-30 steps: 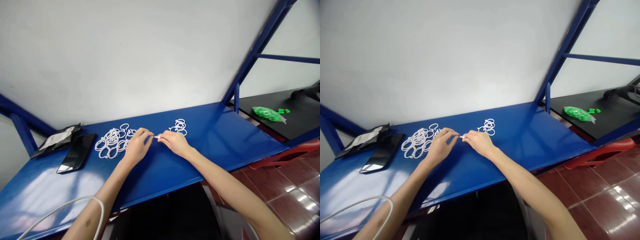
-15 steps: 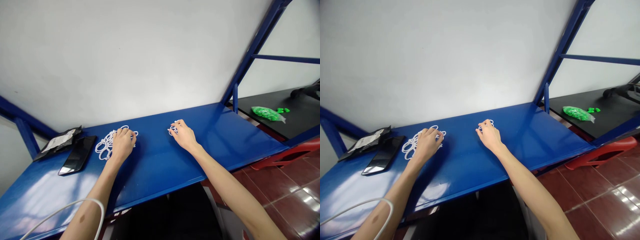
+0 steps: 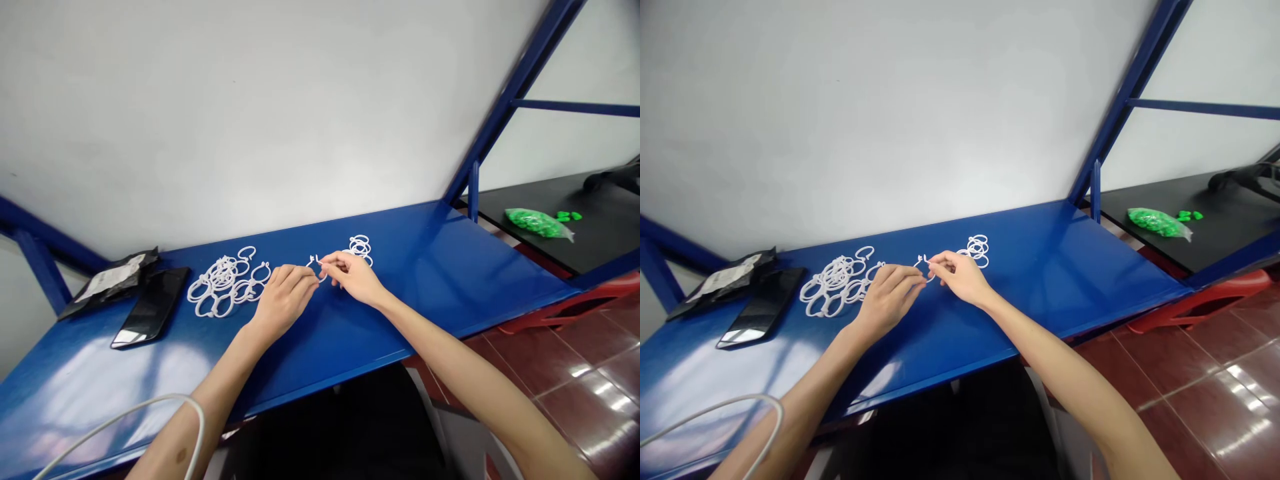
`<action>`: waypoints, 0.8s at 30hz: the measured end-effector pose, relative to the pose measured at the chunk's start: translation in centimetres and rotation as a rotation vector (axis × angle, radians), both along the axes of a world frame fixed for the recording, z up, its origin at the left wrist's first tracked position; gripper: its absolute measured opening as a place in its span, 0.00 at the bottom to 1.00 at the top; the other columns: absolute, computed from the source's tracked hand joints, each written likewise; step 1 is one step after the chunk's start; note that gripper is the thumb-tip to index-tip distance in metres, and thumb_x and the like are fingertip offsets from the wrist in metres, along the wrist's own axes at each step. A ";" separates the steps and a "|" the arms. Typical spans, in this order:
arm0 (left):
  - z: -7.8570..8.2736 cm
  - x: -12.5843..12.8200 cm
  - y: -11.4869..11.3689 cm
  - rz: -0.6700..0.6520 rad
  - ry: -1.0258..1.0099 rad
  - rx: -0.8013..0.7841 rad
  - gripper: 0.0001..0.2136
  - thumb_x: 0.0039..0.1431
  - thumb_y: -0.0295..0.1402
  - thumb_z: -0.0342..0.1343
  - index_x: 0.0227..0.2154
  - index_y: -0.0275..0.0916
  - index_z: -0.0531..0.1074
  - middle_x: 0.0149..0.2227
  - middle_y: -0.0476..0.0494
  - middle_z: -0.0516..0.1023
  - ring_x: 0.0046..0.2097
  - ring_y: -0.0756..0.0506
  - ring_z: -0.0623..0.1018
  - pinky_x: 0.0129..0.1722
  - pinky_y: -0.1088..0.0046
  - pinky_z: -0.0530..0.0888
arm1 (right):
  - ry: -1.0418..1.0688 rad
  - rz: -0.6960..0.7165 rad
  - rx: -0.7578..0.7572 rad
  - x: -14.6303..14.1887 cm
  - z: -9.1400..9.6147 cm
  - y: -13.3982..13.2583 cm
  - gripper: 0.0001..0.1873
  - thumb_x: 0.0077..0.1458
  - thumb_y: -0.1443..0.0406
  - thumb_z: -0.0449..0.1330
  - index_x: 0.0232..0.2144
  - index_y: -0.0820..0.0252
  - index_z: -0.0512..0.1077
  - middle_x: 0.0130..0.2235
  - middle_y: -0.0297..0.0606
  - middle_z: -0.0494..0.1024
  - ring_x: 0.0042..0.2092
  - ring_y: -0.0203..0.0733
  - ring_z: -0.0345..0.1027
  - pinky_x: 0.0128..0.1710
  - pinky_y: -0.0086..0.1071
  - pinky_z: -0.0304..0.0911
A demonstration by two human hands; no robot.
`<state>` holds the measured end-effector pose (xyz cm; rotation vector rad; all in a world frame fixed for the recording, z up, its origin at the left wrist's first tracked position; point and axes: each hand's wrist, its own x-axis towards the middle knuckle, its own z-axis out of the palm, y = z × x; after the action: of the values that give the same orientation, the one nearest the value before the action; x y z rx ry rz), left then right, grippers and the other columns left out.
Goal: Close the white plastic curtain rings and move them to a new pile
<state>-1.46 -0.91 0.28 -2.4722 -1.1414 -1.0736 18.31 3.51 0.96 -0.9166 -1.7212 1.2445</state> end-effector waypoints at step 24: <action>-0.8 0.4 0.1 -0.002 -0.823 -0.694 0.08 0.59 0.39 0.63 0.36 0.41 0.81 0.38 0.44 0.83 0.39 0.45 0.81 0.41 0.67 0.77 | -0.351 -0.013 0.611 0.2 -0.8 -0.9 0.10 0.69 0.63 0.56 0.43 0.57 0.78 0.41 0.38 0.84 0.40 0.40 0.77 0.40 0.32 0.68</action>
<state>-1.03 -0.83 -0.49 -2.4982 -2.0138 -2.0924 18.48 2.63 0.12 -0.7923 -2.1871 0.4961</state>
